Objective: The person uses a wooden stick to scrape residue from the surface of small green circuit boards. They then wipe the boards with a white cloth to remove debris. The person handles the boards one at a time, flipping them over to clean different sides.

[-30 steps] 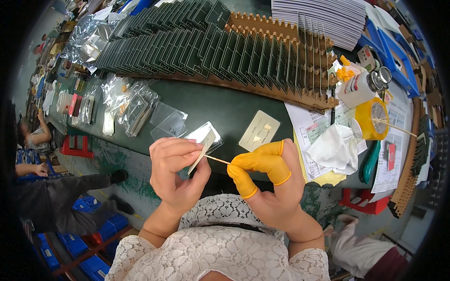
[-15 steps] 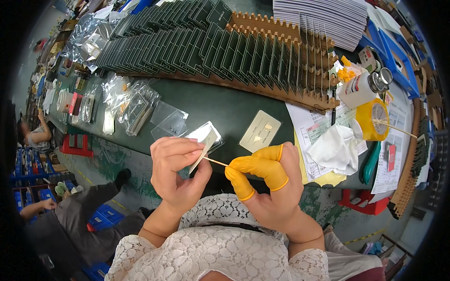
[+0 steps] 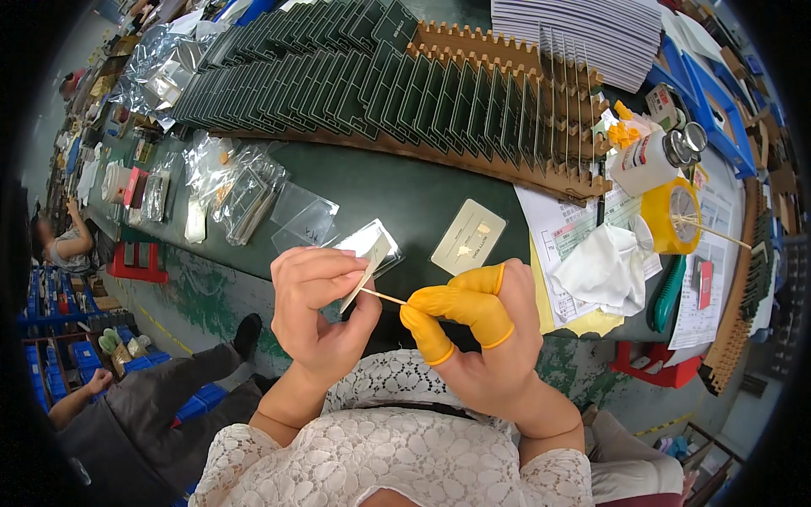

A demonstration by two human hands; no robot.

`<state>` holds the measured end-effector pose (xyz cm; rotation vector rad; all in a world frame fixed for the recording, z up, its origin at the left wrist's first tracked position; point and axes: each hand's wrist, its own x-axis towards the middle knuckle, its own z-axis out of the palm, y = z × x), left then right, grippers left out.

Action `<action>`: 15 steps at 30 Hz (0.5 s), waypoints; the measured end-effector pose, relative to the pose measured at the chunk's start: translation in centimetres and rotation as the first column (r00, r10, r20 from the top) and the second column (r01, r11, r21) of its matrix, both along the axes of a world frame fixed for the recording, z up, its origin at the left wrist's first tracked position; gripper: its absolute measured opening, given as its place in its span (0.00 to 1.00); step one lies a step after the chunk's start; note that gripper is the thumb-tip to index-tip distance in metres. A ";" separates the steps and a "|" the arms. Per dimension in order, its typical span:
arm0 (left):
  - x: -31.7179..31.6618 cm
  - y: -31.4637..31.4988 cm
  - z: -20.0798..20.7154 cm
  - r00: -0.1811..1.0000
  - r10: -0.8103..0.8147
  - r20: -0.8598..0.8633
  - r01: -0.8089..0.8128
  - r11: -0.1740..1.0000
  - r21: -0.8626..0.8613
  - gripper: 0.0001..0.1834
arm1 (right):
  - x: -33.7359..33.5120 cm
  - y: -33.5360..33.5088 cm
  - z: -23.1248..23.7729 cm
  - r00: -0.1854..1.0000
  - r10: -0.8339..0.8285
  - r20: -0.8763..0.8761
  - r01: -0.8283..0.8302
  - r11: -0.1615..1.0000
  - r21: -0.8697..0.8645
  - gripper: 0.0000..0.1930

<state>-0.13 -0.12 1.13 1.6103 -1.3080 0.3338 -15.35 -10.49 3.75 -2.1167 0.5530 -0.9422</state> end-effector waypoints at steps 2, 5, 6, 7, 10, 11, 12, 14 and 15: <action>0.0 0.0 0.0 1.000 0.001 0.002 -0.001 1.000 -0.005 0.21 | 0.1 -0.1 0.0 1.000 -0.008 0.013 0.008 1.000 0.002 0.14; 0.0 -0.1 0.0 1.000 0.003 0.004 -0.003 1.000 -0.010 0.21 | 0.1 -0.3 -0.1 1.000 -0.016 0.023 0.016 1.000 -0.002 0.14; 0.0 0.0 0.0 1.000 0.003 0.004 -0.003 1.000 -0.011 0.20 | 0.1 -0.3 -0.2 0.999 -0.023 0.023 0.023 1.000 -0.007 0.14; 0.0 0.0 0.0 1.000 0.003 0.003 -0.003 1.000 -0.009 0.20 | 0.1 -0.4 -0.2 0.999 -0.030 0.024 0.030 0.999 -0.011 0.14; 0.0 0.0 0.0 1.000 0.004 0.002 -0.004 1.000 -0.005 0.20 | 0.2 -0.7 -0.6 0.998 -0.033 0.058 0.036 0.998 -0.043 0.14; 0.0 0.1 0.0 1.000 0.003 0.002 -0.003 1.000 -0.004 0.20 | 0.2 -0.7 -0.5 0.998 -0.038 0.060 0.039 0.999 -0.028 0.14; 0.0 0.0 -0.1 1.000 0.003 0.002 -0.003 1.000 -0.003 0.20 | 0.2 -0.6 -0.5 0.997 -0.042 0.060 0.043 0.999 -0.014 0.14; -0.1 -0.1 -0.1 1.000 0.005 0.003 -0.005 1.000 -0.008 0.20 | 0.1 -0.5 -0.3 0.998 -0.039 0.046 0.039 0.999 -0.002 0.14; -0.1 -0.1 -0.1 1.000 0.007 0.004 -0.007 1.000 -0.009 0.21 | 0.0 -0.4 -0.2 0.999 -0.029 0.032 0.030 1.000 -0.004 0.13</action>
